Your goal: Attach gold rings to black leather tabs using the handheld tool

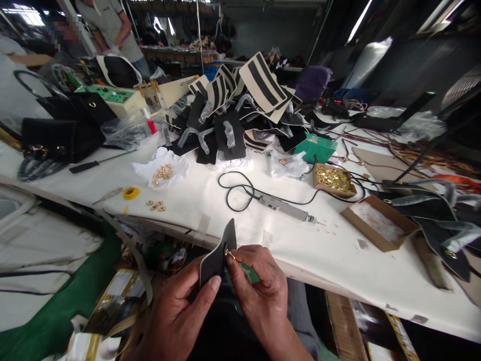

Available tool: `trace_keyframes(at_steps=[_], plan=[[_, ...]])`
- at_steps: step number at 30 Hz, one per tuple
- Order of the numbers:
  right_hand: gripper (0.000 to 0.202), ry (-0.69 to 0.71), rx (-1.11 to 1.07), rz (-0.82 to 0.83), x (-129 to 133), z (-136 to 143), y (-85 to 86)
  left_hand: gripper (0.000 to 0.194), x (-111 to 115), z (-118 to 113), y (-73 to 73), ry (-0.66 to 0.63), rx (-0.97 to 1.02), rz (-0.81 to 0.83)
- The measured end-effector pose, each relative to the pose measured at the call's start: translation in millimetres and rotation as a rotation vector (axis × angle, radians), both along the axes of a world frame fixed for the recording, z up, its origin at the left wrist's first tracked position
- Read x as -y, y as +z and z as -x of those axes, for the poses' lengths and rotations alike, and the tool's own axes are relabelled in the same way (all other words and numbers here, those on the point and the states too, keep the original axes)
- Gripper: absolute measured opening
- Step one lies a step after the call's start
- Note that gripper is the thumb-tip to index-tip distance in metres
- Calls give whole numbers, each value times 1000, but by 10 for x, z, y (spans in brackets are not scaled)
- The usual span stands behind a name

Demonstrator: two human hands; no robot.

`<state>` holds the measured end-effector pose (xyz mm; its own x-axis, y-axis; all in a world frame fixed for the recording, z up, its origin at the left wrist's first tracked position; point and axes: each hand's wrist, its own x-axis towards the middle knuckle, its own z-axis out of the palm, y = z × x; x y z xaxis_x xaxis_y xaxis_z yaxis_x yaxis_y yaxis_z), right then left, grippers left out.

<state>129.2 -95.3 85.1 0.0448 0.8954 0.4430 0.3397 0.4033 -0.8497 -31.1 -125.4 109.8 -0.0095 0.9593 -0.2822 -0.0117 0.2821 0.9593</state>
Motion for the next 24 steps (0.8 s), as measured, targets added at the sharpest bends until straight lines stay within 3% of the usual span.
trace_keyframes(at_steps=[4, 12, 17, 20, 24], plan=[[28, 67, 40, -10, 17, -50, 40, 54, 53, -85, 26, 161, 73, -31], [80, 189, 57, -84, 51, -49, 147, 58, 84, -23, -158, 109, 41, -281], [45, 134, 65, -38, 84, -3, 120, 32, 41, 55, -227, 48, -213, -491], [37, 191, -5, 22, 60, -111, 186, 35, -96, 85, -199, -26, -413, -708], [24, 264, -213, 287, 46, -243, 341, 37, -360, 27, -113, -67, -635, -977]])
